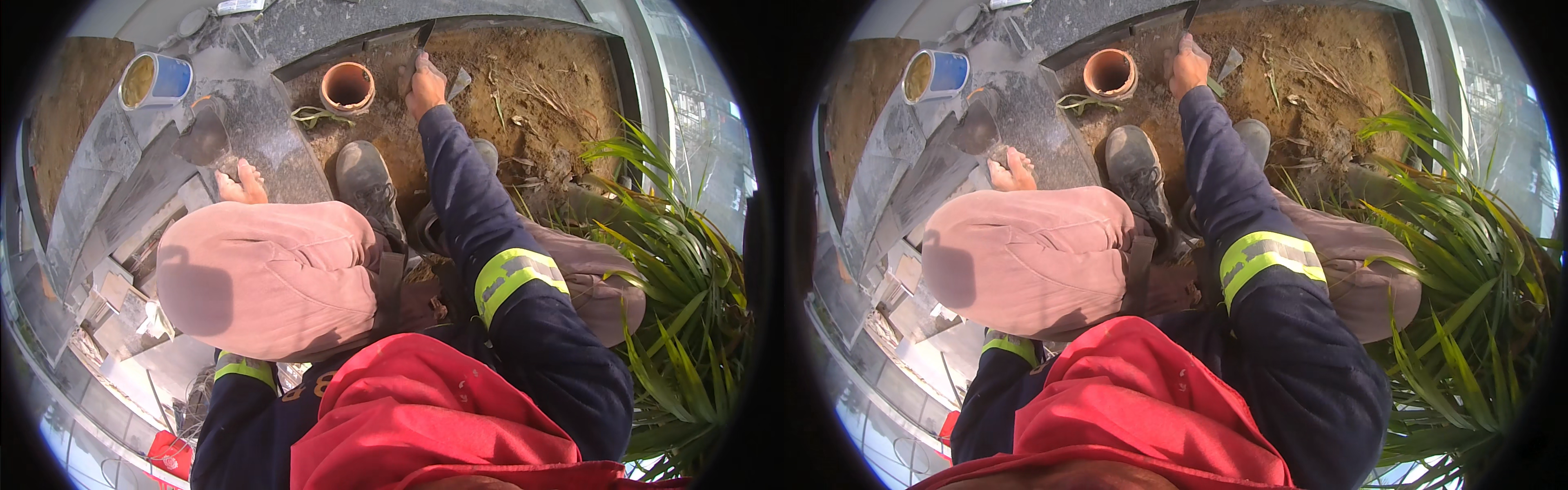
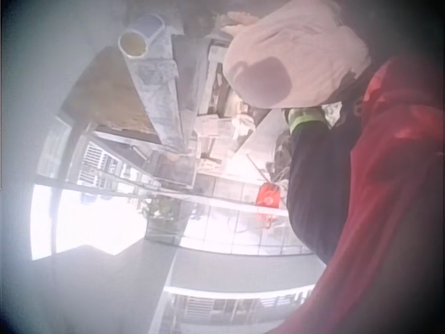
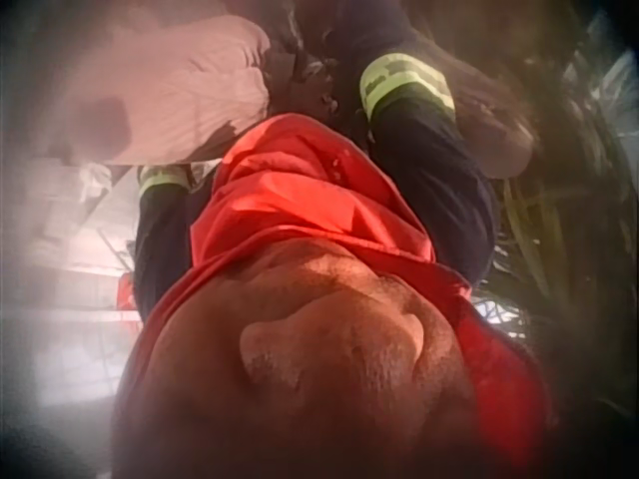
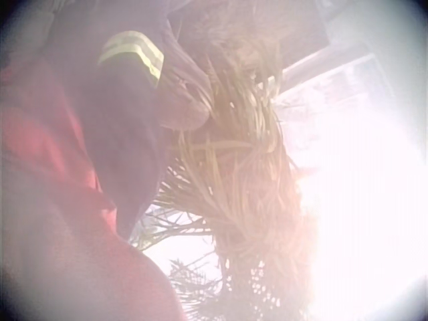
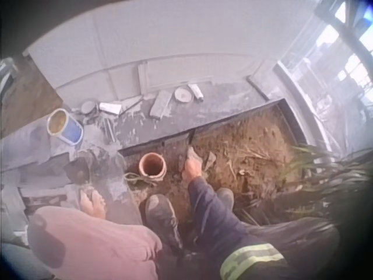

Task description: The person uses a trowel and a smaller tool to scoop and spread a gray paste onto a tiled surface. They repeatedly transfer material between the tools and smooth the paste along the edges of the tiles.

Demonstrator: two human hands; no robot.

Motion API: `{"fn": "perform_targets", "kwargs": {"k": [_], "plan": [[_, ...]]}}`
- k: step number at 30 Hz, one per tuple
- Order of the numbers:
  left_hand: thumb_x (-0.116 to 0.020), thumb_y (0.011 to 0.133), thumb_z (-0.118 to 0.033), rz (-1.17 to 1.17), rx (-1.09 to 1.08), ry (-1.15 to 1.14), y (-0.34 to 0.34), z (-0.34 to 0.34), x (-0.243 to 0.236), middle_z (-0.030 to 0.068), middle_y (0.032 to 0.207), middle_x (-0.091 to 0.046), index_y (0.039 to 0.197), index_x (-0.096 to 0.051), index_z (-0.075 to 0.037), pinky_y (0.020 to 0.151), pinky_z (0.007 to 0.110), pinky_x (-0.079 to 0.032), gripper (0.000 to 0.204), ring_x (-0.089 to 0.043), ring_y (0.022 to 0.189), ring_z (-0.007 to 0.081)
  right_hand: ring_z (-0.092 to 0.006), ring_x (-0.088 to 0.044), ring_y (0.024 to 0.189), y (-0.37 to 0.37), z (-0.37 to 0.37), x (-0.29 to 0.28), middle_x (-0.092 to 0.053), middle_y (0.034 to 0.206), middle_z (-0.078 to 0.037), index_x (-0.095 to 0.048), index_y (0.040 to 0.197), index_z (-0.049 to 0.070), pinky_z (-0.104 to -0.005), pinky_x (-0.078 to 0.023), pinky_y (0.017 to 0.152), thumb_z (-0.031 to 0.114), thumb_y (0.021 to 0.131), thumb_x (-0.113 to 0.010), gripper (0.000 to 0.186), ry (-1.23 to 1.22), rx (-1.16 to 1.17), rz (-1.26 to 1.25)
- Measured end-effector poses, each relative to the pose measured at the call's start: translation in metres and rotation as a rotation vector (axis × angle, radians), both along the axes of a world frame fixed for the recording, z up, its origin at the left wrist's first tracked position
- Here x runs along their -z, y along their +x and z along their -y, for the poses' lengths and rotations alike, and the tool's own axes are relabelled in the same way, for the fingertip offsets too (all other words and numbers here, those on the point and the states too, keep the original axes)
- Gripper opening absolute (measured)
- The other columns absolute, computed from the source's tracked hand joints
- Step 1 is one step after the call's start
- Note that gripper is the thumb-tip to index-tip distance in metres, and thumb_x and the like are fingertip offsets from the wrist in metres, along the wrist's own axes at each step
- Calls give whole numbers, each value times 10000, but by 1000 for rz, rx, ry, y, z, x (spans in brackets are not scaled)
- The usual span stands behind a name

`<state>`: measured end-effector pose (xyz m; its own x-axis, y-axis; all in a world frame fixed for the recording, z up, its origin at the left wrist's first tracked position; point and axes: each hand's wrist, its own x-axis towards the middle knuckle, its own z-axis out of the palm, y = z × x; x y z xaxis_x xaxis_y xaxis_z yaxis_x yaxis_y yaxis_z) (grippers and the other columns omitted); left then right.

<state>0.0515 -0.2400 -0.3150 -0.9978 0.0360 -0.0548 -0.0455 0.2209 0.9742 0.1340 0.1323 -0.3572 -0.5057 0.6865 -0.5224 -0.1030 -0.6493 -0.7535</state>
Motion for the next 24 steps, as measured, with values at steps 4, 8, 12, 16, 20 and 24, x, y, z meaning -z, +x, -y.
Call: {"fn": "perform_targets", "kwargs": {"k": [4,8,12,16,20,24], "plan": [[-654,988,-161,-16,11,-10,0,-2,0,51,734,-644,1051,-538,-8,539,268,-490,202,-596,584,116,-216,-613,745,-7,2,1,-653,905,-98,-642,1202,-3,-373,-488,615,314,1094,-533,352,55,-12,35],[-651,991,-160,1,5,-26,0,-4,-2,54,739,-649,1054,-539,-7,547,270,-494,200,-599,587,118,-136,-513,518,-16,22,-5,-584,675,-43,-696,1064,-41,-342,-399,455,291,1083,-559,359,320,6,127],[-653,990,-175,-5,2,-20,1,-3,-4,59,742,-657,1056,-542,-5,547,271,-493,213,-603,589,121,-124,-480,488,2,29,-10,-565,653,-30,-697,1108,-46,-324,-395,459,299,1089,-549,375,352,-31,212],[-654,989,-175,-24,8,-28,1,-2,-3,58,738,-656,1048,-548,-7,543,271,-490,207,-602,585,121,-185,-578,671,11,7,-2,-628,840,-67,-657,1120,12,-365,-468,590,318,1099,-522,335,118,68,44],[-658,986,-169,-12,-17,2,1,-3,-5,57,730,-651,1036,-554,-8,540,269,-488,198,-599,579,121,-225,-623,812,-3,-11,-4,-646,1000,-69,-641,1163,18,-398,-517,707,293,1103,-514,309,0,103,-32],[-660,983,-163,7,-21,-8,4,-10,-6,57,727,-650,1040,-551,0,540,266,-486,204,-595,576,120,-240,-666,951,-11,-18,12,-688,1181,-118,-610,1322,-42,-395,-543,841,269,1096,-537,391,258,2,75]]}}
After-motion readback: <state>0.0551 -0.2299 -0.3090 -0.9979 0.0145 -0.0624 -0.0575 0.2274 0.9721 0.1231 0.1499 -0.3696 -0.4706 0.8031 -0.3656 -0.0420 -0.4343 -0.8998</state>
